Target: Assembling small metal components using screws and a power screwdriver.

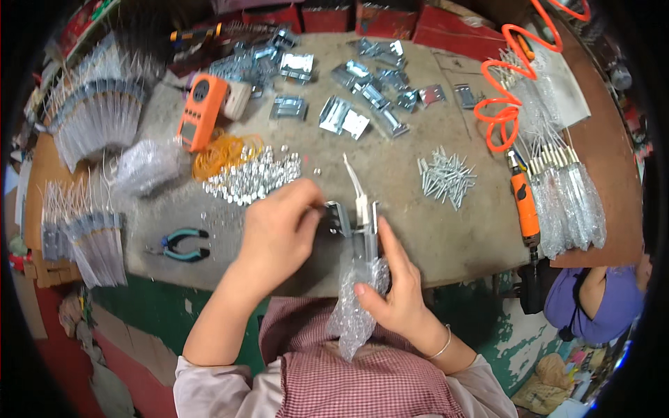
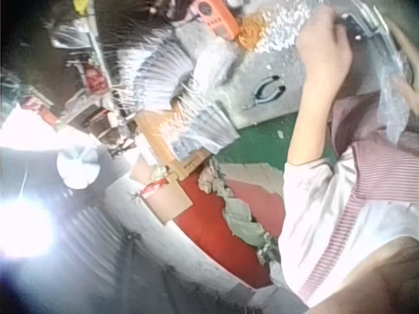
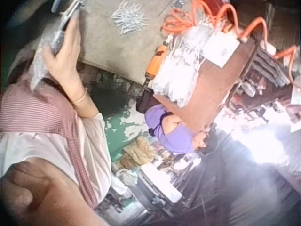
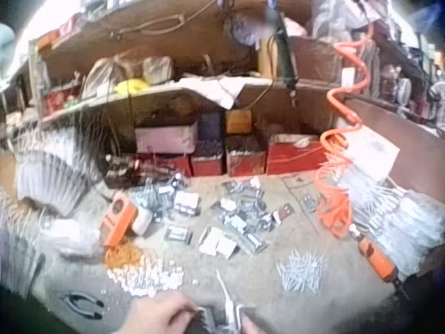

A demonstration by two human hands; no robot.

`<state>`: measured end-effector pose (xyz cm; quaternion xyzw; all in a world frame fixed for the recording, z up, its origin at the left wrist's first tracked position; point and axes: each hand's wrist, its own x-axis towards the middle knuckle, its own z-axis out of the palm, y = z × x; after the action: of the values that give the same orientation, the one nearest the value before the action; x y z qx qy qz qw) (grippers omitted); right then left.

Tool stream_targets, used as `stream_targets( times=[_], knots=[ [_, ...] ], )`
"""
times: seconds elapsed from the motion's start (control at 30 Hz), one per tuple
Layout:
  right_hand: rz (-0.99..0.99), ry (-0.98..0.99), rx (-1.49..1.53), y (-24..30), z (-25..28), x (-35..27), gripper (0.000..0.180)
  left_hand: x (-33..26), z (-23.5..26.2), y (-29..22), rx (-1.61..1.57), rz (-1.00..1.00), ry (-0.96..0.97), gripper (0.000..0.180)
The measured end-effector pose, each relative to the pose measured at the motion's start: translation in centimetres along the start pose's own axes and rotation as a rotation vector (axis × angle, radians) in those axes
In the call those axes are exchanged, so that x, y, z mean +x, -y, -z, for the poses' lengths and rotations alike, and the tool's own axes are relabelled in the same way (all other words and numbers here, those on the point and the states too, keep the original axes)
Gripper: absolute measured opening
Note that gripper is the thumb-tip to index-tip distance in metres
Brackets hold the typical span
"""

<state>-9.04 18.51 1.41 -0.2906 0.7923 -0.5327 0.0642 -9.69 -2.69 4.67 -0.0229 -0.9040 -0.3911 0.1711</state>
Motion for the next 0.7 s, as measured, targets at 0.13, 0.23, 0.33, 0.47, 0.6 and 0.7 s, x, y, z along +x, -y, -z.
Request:
stream_targets(
  times=[0.13,0.23,0.33,0.47,0.6,0.7],
  knots=[
    [-0.046,0.009,0.096,-0.4,-0.1,0.2,0.081,-1.8,-2.5,0.2,-0.001,-0.042,-0.069,0.014],
    [-0.043,0.013,0.131,-0.5,-0.3,0.2,0.08,-1.6,-3.4,0.6,0.02,-0.07,-0.144,0.014],
    [-0.043,0.026,0.126,-0.6,-0.4,0.0,0.08,-1.2,-3.5,1.0,0.041,-0.089,-0.192,0.015],
    [-0.072,0.058,0.115,0.0,-0.3,0.1,0.079,-1.0,-3.1,1.1,-0.008,-0.105,-0.124,0.015],
    [-0.08,0.032,0.14,-0.4,-0.3,0.0,0.078,-0.9,-2.7,0.6,0.068,-0.122,-0.111,0.014],
    [-0.071,0.056,0.122,-0.4,-0.2,0.1,0.077,-0.8,-2.6,0.4,0.112,-0.124,-0.099,0.015]
  ],
)
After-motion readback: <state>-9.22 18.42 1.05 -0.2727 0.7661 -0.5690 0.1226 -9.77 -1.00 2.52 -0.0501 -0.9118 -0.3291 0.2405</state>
